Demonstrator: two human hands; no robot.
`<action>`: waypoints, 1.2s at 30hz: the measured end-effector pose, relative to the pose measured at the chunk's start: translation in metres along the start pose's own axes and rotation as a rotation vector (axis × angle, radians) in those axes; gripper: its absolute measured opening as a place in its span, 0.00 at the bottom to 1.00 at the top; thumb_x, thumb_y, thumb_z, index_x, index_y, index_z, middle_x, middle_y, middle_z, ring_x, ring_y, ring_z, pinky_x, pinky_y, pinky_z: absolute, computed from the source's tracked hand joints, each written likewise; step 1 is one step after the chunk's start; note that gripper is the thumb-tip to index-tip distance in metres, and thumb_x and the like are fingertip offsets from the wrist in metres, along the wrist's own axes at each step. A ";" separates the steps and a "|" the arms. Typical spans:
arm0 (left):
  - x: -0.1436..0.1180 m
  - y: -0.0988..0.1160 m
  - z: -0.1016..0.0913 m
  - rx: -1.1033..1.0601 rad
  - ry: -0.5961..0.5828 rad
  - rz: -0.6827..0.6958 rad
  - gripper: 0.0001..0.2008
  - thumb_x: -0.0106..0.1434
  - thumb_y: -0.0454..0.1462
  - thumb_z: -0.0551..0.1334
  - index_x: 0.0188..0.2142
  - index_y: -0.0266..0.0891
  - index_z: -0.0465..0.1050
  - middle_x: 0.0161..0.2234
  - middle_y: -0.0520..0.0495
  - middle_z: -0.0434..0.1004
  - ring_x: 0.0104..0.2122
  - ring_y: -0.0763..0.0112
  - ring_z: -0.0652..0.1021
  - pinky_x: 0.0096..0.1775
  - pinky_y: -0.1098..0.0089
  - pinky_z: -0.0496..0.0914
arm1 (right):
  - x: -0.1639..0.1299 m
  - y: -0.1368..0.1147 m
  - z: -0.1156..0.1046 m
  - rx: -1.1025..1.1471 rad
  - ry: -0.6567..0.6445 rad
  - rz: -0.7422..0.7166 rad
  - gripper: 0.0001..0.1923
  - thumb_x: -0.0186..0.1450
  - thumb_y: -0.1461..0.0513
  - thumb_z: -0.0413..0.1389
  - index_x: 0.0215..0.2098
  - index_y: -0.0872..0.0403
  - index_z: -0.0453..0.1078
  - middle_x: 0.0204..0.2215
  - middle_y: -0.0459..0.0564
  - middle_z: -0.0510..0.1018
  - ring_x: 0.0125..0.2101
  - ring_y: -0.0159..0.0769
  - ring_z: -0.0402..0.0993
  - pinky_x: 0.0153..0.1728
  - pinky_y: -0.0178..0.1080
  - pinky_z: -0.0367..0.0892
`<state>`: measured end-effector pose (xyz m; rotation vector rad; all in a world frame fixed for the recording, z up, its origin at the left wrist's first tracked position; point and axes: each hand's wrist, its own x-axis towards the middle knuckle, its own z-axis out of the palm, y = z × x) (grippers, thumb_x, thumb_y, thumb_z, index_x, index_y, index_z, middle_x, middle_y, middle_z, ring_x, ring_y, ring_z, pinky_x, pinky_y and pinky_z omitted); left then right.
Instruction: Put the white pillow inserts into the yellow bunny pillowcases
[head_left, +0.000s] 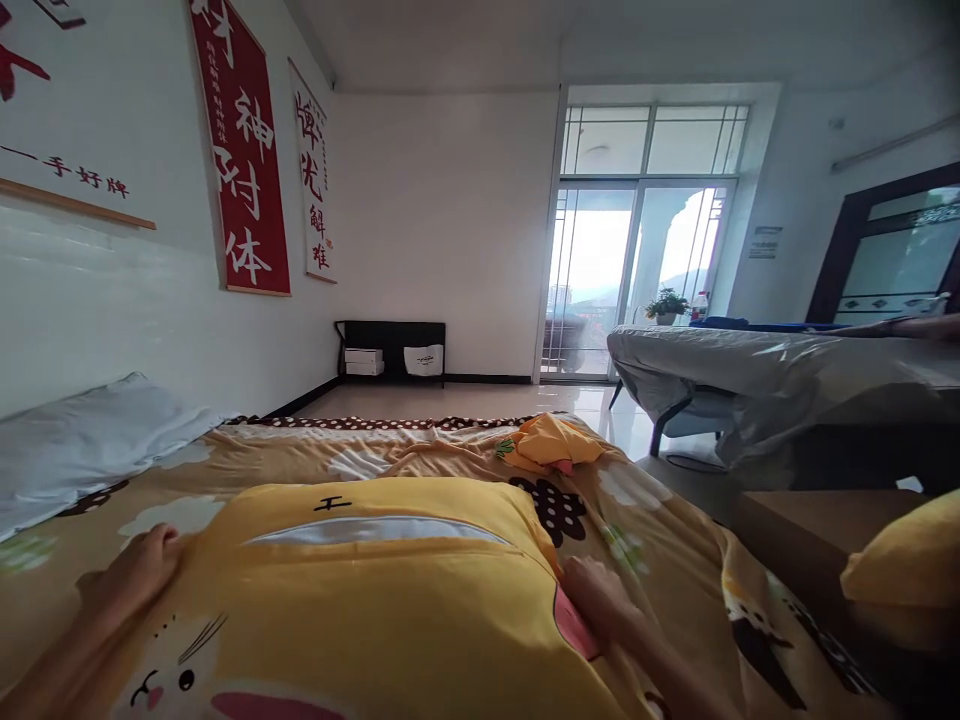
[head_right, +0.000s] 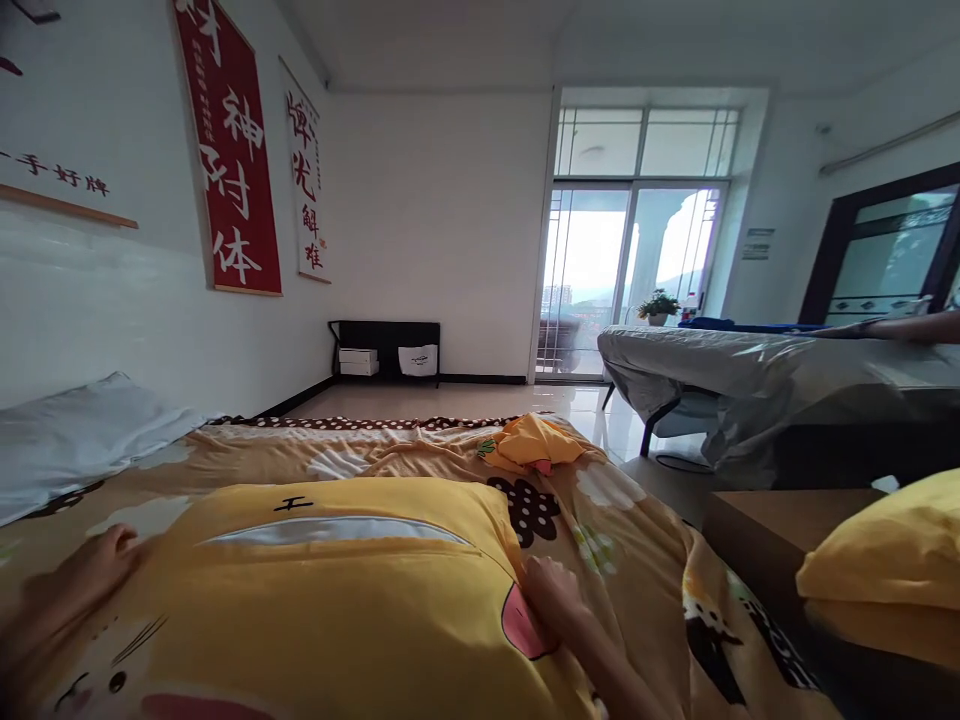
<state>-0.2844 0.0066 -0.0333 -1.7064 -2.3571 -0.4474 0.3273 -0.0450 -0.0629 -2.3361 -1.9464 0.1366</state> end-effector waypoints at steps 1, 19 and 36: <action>0.002 0.015 -0.014 -0.045 0.003 -0.013 0.20 0.65 0.41 0.39 0.44 0.41 0.66 0.51 0.44 0.76 0.48 0.66 0.77 0.47 0.66 0.67 | 0.003 -0.005 -0.015 -0.004 0.031 -0.008 0.15 0.65 0.66 0.46 0.38 0.57 0.76 0.38 0.61 0.80 0.39 0.48 0.78 0.35 0.40 0.66; -0.084 0.218 -0.021 -0.226 -0.340 0.638 0.34 0.58 0.36 0.49 0.65 0.46 0.54 0.67 0.55 0.49 0.67 0.67 0.51 0.66 0.51 0.44 | -0.008 -0.136 -0.005 0.374 0.114 -0.460 0.29 0.64 0.59 0.46 0.64 0.49 0.58 0.66 0.46 0.56 0.66 0.34 0.48 0.64 0.44 0.42; -0.148 0.248 -0.069 -0.359 -0.309 0.801 0.24 0.57 0.32 0.53 0.52 0.51 0.73 0.56 0.55 0.72 0.57 0.68 0.70 0.60 0.64 0.62 | -0.020 -0.086 -0.044 0.098 0.167 -0.186 0.21 0.63 0.69 0.45 0.51 0.53 0.70 0.45 0.58 0.78 0.46 0.45 0.75 0.43 0.42 0.65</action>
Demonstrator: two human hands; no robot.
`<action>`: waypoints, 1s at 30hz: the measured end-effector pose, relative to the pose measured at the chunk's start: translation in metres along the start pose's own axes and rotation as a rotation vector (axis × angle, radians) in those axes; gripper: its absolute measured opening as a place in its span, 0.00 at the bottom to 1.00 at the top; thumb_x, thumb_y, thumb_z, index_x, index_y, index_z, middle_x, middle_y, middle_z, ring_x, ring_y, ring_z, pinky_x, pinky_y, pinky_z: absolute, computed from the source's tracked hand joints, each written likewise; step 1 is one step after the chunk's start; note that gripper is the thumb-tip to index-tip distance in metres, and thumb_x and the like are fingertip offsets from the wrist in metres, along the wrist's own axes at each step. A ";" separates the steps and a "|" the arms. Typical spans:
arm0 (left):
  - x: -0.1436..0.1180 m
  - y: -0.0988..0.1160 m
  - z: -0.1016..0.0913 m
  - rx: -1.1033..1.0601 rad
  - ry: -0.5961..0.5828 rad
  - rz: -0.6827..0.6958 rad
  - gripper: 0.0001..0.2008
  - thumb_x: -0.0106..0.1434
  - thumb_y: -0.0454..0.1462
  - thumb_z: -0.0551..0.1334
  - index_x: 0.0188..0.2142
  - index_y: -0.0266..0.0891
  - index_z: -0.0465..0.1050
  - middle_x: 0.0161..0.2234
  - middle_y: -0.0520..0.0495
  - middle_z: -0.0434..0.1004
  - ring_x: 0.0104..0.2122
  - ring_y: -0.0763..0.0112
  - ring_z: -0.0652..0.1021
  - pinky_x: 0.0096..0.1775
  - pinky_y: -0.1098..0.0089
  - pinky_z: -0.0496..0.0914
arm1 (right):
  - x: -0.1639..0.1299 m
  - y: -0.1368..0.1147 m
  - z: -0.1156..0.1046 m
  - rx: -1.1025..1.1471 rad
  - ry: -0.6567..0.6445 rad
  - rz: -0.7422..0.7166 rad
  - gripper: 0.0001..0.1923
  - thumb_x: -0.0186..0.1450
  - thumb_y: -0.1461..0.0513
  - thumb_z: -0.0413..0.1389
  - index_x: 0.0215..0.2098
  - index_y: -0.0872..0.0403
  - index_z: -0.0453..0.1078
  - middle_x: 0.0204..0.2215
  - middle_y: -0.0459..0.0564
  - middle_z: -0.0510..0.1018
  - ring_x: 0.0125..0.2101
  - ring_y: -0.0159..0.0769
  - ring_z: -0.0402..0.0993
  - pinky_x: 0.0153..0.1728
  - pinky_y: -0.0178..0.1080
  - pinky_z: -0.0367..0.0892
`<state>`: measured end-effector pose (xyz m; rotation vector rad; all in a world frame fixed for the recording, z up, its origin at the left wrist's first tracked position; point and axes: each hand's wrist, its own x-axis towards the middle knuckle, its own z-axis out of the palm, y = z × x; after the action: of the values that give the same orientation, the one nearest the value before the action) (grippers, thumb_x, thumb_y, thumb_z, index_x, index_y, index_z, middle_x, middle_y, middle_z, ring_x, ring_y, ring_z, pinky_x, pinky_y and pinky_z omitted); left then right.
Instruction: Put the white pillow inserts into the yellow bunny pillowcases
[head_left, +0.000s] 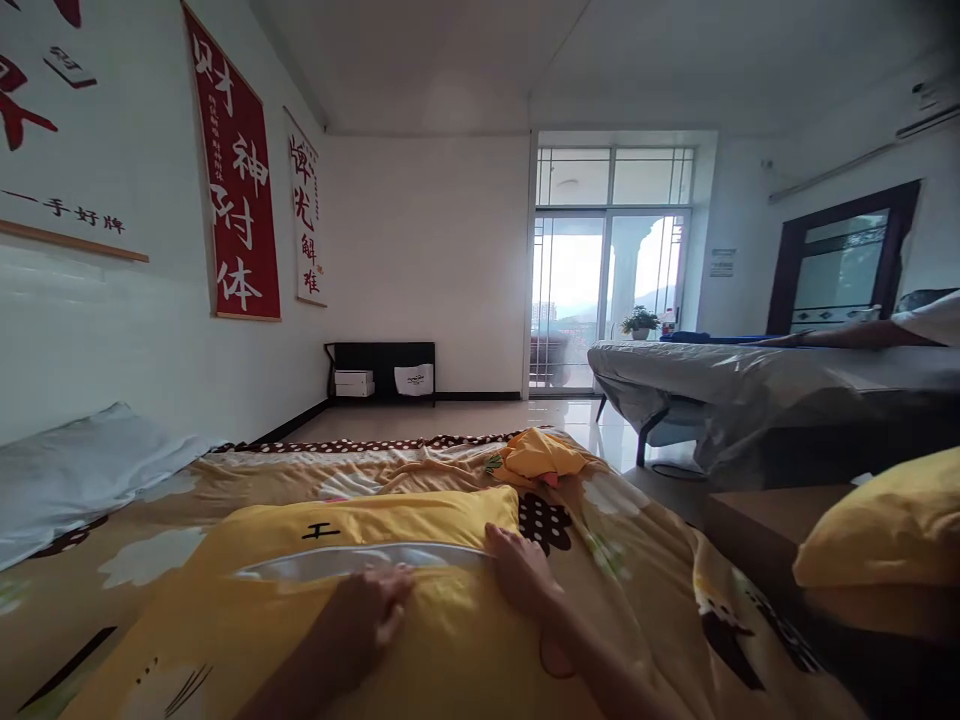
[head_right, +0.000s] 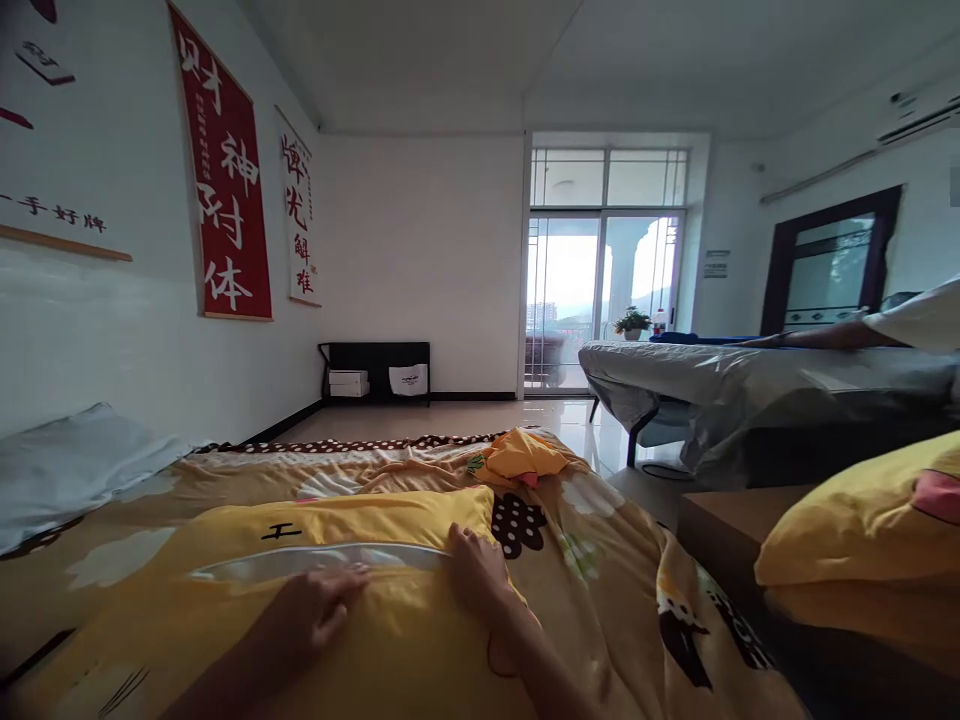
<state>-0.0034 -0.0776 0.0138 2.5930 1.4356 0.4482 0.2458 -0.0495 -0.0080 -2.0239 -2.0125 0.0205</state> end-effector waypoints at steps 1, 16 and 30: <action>0.000 0.011 0.002 -0.024 -0.029 0.079 0.25 0.57 0.33 0.53 0.53 0.52 0.72 0.57 0.56 0.70 0.59 0.69 0.68 0.62 0.65 0.60 | 0.003 0.002 -0.005 0.005 0.009 0.012 0.20 0.63 0.69 0.46 0.50 0.53 0.70 0.43 0.57 0.78 0.44 0.44 0.76 0.41 0.41 0.66; 0.044 0.035 0.041 0.113 -0.108 0.238 0.22 0.62 0.42 0.50 0.51 0.39 0.71 0.47 0.39 0.76 0.49 0.57 0.74 0.55 0.51 0.62 | 0.012 0.005 -0.001 -0.111 0.210 0.165 0.13 0.64 0.66 0.47 0.42 0.50 0.70 0.37 0.50 0.79 0.38 0.37 0.77 0.31 0.34 0.59; 0.040 0.048 0.059 0.069 0.032 0.262 0.25 0.62 0.39 0.51 0.57 0.35 0.65 0.63 0.38 0.59 0.63 0.54 0.59 0.63 0.52 0.51 | 0.019 0.022 0.013 -0.120 0.394 0.128 0.13 0.64 0.69 0.45 0.40 0.54 0.70 0.39 0.50 0.77 0.40 0.34 0.73 0.32 0.34 0.56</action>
<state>0.0742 -0.0680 -0.0213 2.8549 1.1424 0.4812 0.2648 -0.0281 -0.0209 -2.0305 -1.6733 -0.4465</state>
